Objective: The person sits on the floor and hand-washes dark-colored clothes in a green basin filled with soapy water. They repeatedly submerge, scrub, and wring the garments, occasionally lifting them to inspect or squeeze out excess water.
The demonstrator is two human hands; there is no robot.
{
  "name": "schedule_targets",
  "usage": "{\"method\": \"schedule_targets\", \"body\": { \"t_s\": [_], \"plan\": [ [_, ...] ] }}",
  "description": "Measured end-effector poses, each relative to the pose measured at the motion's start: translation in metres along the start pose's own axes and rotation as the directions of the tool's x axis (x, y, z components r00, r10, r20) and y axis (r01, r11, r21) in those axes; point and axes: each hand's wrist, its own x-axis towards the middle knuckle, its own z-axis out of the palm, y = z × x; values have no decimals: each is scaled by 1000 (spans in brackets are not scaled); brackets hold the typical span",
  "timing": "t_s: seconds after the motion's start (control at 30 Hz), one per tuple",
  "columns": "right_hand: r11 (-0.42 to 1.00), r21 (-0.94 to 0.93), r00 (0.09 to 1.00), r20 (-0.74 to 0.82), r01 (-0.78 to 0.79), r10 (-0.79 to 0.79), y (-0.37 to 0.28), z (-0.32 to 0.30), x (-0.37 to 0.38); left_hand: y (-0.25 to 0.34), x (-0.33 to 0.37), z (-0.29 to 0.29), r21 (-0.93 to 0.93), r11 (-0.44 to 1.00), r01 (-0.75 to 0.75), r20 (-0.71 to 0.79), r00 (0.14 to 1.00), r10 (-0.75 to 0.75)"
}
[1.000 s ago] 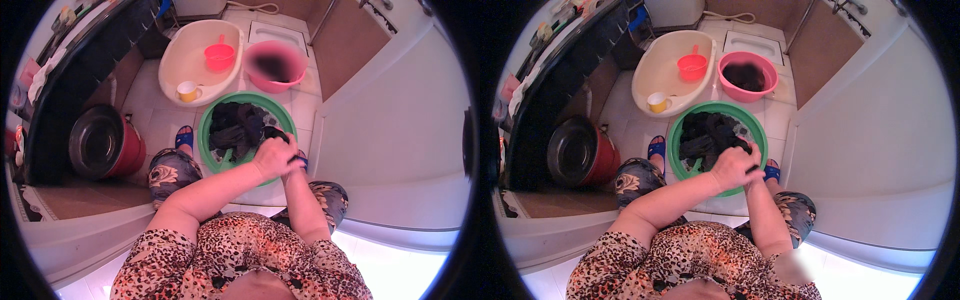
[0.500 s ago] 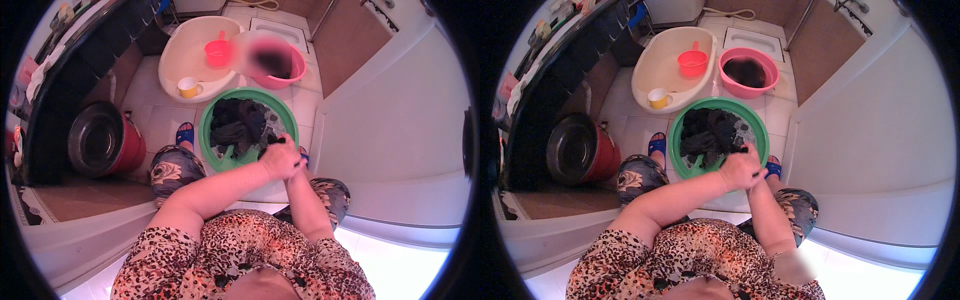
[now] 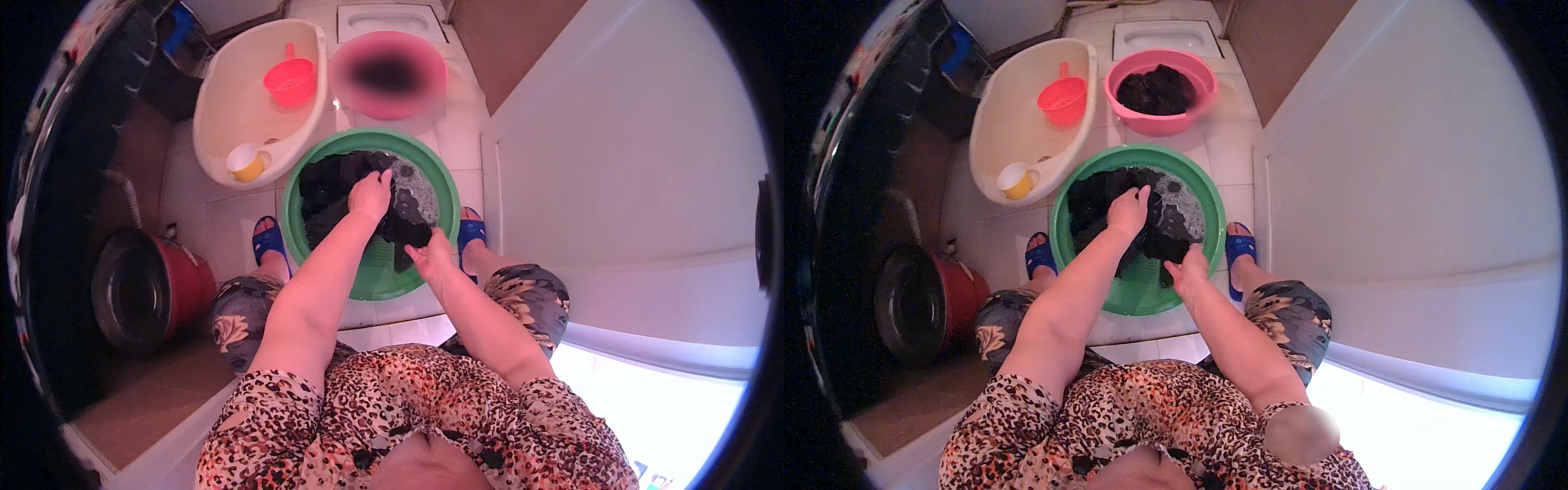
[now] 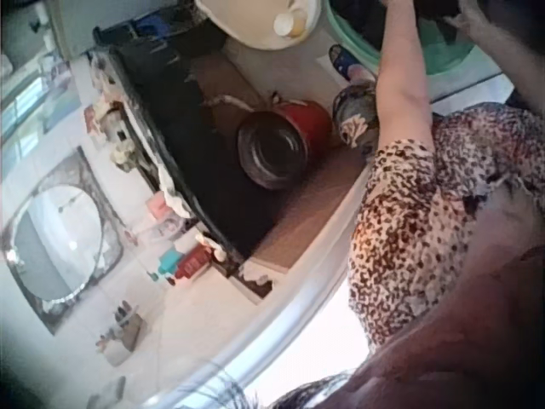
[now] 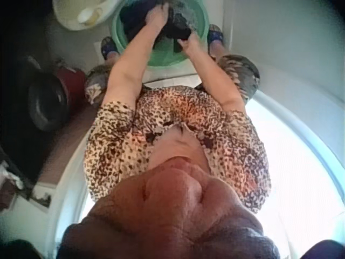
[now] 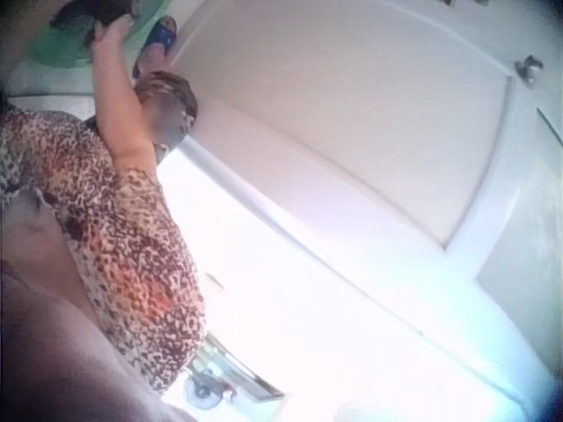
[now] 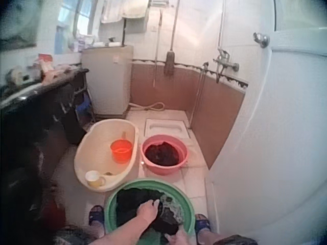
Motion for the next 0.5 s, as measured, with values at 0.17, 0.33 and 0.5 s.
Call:
{"method": "schedule_targets", "body": {
  "t_s": [0.17, 0.33, 0.5],
  "plan": [
    [939, -320, 988, -44, 127, -149, 5, 13, -19, 18, 39, 55, -195, 966, -169, -74, 985, 157],
    [956, -276, 991, 112, 101, -72, 2, 18, -32, -11, 60, 138, -90, 985, -150, -28, 989, 148],
    [934, -349, 995, 88, 77, -49, 5, 4, -16, -31, 5, 184, 142, 966, -215, 533, 839, 108]
  ]
}}
